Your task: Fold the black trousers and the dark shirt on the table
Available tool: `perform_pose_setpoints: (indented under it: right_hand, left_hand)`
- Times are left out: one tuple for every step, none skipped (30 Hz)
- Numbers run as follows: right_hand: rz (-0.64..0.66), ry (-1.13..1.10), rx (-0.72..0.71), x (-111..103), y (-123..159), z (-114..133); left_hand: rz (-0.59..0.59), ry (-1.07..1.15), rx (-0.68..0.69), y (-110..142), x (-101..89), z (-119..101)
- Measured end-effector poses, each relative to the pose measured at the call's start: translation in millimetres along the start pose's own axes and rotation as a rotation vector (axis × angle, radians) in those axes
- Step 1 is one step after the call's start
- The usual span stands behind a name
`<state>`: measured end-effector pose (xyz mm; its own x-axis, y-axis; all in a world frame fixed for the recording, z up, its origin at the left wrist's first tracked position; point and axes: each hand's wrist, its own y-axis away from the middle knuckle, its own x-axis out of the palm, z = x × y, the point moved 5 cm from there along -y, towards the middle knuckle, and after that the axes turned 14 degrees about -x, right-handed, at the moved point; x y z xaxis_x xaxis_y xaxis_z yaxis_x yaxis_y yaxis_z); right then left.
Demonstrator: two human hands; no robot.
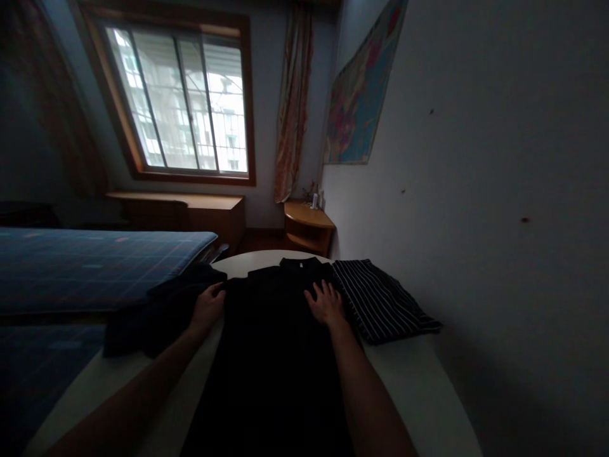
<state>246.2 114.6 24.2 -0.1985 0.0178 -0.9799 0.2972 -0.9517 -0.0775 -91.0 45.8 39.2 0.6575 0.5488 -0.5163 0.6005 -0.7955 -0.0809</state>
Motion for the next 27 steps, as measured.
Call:
perform_pose_setpoints:
  right_hand:
    - [-0.001,-0.002,0.001,0.1,0.1,-0.2]
    - [-0.001,-0.002,0.001,0.4,0.1,-0.5]
    - [-0.002,0.000,-0.001,0.8,0.0,-0.9]
    - [-0.004,0.003,-0.004,1.4,-0.3,-1.4]
    - [-0.006,0.007,-0.010,2.0,-0.7,-1.9]
    - [-0.007,0.010,-0.015,2.6,-1.3,-2.5]
    - [-0.008,0.012,-0.018,3.1,-1.9,-3.1]
    - [-0.008,0.015,-0.020,3.6,-2.5,-3.5]
    - [-0.006,0.019,-0.019,4.0,-3.1,-3.8]
    - [-0.004,0.023,-0.018,4.3,-3.5,-4.0]
    - [-0.003,0.027,-0.015,4.5,-3.9,-3.9]
    - [-0.003,0.031,-0.014,4.5,-4.0,-3.7]
    - [-0.004,0.034,-0.013,4.4,-3.9,-3.4]
    - [-0.007,0.036,-0.015,4.2,-3.6,-3.2]
    - [-0.010,0.038,-0.018,3.9,-3.2,-3.0]
    - [-0.010,0.042,-0.020,3.5,-2.8,-3.0]
    - [-0.007,0.046,-0.023,3.0,-2.3,-3.1]
    - [0.001,0.049,-0.023,2.3,-2.0,-3.1]
    - [0.009,0.052,-0.020,1.2,-2.0,-2.7]
    - [0.011,0.059,-0.018,-0.5,-2.3,-1.3]
    - [0.002,0.070,-0.024,-3.2,-3.3,1.9]
    - [-0.026,0.083,-0.042,-6.9,-5.0,7.4]
    - [-0.067,0.091,-0.069,-10.9,-7.4,15.4]
    - [-0.112,0.089,-0.102,-14.4,-10.3,25.5]
    - [-0.149,0.077,-0.134,-16.8,-13.9,37.4]
    - [-0.173,0.055,-0.160,-17.7,-18.1,50.2]
    - [-0.175,0.029,-0.174,-16.7,-22.9,63.3]
  left_hand:
    - [0.010,0.010,0.005,1.2,1.1,2.0]
    - [0.020,0.015,0.020,3.5,2.7,3.6]
    - [0.027,0.017,0.042,6.9,4.6,4.8]
    - [0.032,0.016,0.072,11.4,6.5,5.3]
    - [0.037,0.013,0.110,16.7,8.4,4.9]
    - [0.047,0.008,0.155,22.6,10.2,3.7]
    - [0.061,0.002,0.207,29.1,12.0,1.6]
    - [0.081,-0.007,0.262,35.9,13.6,-1.1]
    - [0.105,-0.016,0.316,42.8,14.9,-4.2]
    - [0.133,-0.023,0.364,49.4,16.0,-7.3]
    - [0.163,-0.037,0.418,56.1,17.0,-10.6]
    - [0.194,-0.062,0.483,63.0,18.2,-14.2]
    - [0.226,-0.099,0.561,70.2,19.5,-17.7]
    - [0.259,-0.144,0.645,77.5,21.2,-20.7]
    - [0.288,-0.192,0.727,84.5,23.0,-23.0]
    - [0.313,-0.235,0.796,90.5,24.5,-24.2]
    - [0.331,-0.266,0.840,95.1,25.7,-24.7]
    - [0.344,-0.282,0.855,98.1,26.3,-24.5]
    - [0.352,-0.292,0.856,100.0,26.4,-24.1]
    - [0.353,-0.301,0.844,100.9,26.1,-23.7]
    - [0.348,-0.311,0.822,101.1,25.4,-23.3]
    - [0.340,-0.323,0.793,100.8,24.4,-22.8]
    - [0.329,-0.338,0.761,100.1,23.0,-22.4]
    - [0.316,-0.352,0.727,99.2,21.4,-22.0]
    - [0.304,-0.367,0.692,98.0,19.6,-21.6]
    - [0.293,-0.382,0.659,96.8,18.0,-21.0]
    - [0.285,-0.397,0.630,95.5,16.5,-20.4]
